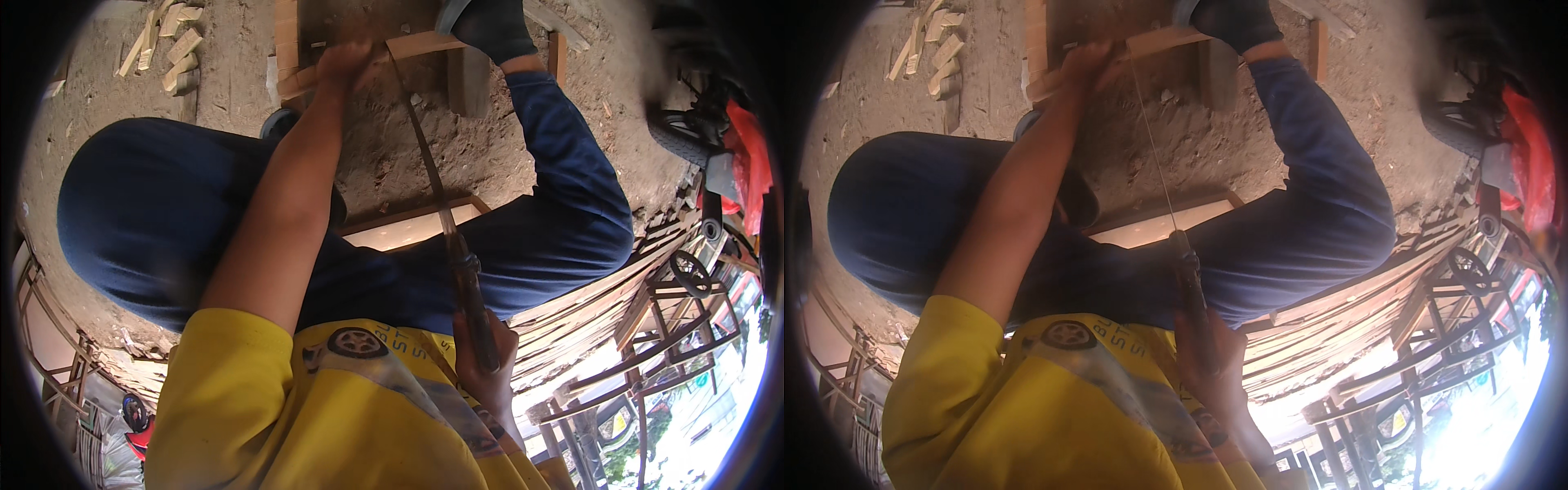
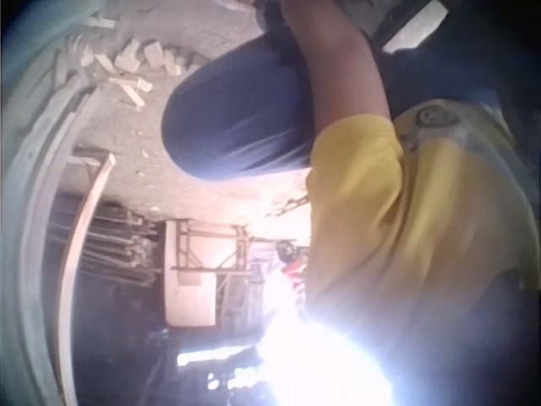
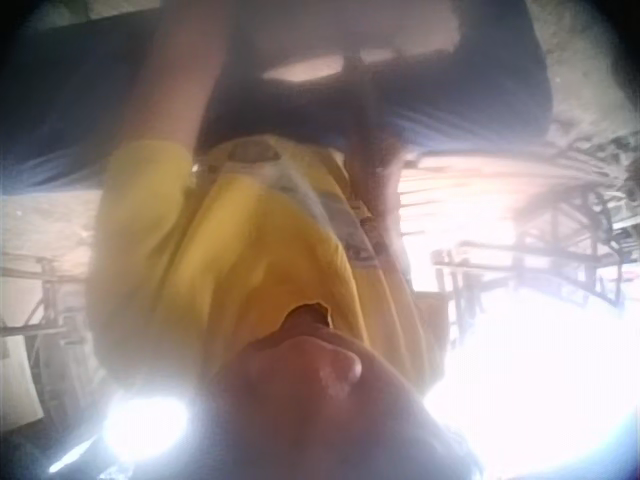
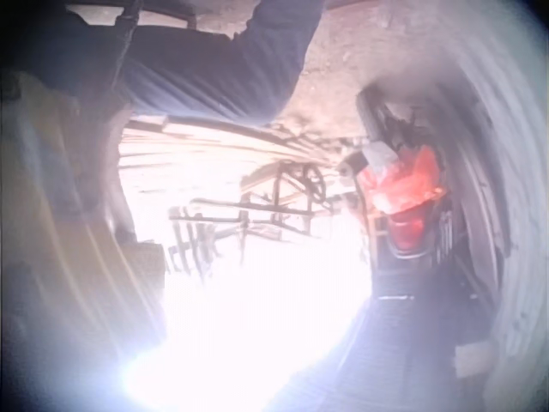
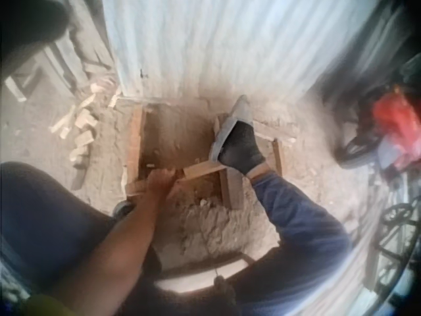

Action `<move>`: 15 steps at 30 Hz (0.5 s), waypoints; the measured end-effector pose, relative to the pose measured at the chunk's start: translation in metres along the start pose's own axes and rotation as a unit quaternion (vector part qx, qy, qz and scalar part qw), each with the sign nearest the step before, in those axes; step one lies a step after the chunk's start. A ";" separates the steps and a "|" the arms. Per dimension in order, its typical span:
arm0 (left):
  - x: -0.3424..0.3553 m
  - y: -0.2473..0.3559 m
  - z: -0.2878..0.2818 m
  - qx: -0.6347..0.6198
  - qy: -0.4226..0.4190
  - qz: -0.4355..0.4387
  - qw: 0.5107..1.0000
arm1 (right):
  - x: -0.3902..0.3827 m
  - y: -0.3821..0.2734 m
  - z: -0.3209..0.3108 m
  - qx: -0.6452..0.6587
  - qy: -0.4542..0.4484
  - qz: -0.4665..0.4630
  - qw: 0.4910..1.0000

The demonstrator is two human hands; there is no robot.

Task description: The person sits on the ground and uses a hand saw to cut a small piece of wood that is held between two larger wooden supports. The person repeatedly saws through the wood, creating sawdust, and continues the cutting motion throughout the clip.

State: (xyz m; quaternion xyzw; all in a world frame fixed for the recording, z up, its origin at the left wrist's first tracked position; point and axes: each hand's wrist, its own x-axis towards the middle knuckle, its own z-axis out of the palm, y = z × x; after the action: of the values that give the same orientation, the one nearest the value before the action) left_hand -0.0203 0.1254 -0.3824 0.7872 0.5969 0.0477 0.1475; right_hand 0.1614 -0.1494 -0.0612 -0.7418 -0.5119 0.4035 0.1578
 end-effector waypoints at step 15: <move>0.006 0.002 0.010 -0.008 0.002 -0.002 1.000 | 0.072 0.005 0.027 0.105 -0.019 0.040 0.994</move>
State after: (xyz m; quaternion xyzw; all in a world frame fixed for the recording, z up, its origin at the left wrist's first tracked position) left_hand -0.0140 0.1292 -0.3920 0.7848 0.5983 0.0537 0.1524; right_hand 0.1548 -0.0929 -0.1126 -0.7333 -0.4397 0.4748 0.2086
